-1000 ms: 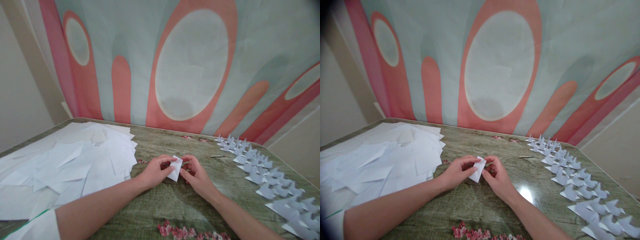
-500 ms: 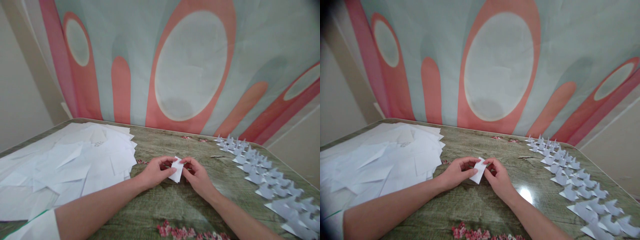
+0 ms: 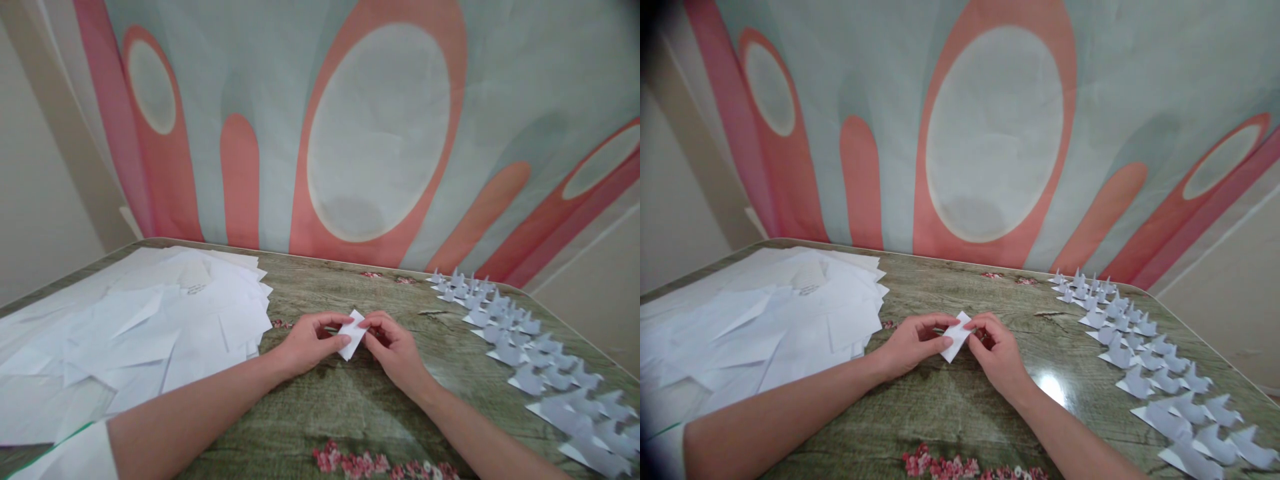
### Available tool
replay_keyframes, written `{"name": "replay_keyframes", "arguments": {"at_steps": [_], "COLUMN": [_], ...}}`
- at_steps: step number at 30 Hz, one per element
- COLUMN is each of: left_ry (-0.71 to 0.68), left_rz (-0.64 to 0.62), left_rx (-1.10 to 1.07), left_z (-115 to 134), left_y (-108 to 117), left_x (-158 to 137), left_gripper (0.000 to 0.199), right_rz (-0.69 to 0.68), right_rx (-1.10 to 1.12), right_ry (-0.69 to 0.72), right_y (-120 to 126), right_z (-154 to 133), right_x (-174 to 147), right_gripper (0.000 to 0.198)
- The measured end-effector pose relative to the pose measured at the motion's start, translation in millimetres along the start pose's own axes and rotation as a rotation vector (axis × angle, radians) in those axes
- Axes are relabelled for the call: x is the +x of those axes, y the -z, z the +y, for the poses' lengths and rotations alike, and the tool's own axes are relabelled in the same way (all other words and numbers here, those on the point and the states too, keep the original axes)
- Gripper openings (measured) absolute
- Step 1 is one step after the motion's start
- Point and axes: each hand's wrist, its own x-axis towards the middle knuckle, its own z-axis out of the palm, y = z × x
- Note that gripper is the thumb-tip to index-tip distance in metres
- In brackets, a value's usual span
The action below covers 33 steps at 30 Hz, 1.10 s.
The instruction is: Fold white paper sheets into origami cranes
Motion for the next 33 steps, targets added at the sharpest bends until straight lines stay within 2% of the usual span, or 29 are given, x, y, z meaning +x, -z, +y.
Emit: {"name": "replay_keyframes", "arguments": {"at_steps": [4, 10, 21, 33], "left_ry": [-0.035, 0.037, 0.029, 0.057], "left_rz": [-0.042, -0.075, -0.098, -0.050], "left_rx": [-0.032, -0.157, -0.120, -0.127], "left_z": [0.9, 0.5, -5.0, -1.9], "left_y": [1.2, 3.4, 3.6, 1.8], "left_x": [0.0, 0.9, 1.5, 2.9], "left_gripper": [0.040, 0.049, 0.050, 0.046], "right_rz": [0.029, 0.003, -0.050, 0.030], "right_rx": [0.000, -0.044, -0.080, -0.120], "right_ry": [-0.006, 0.074, 0.112, 0.098], "right_y": [0.4, 1.5, 0.4, 0.7], "right_z": [0.9, -1.5, -3.9, -3.7], "right_x": [-0.6, -0.1, 0.1, -1.3], "right_gripper": [0.008, 0.011, 0.018, 0.011]}}
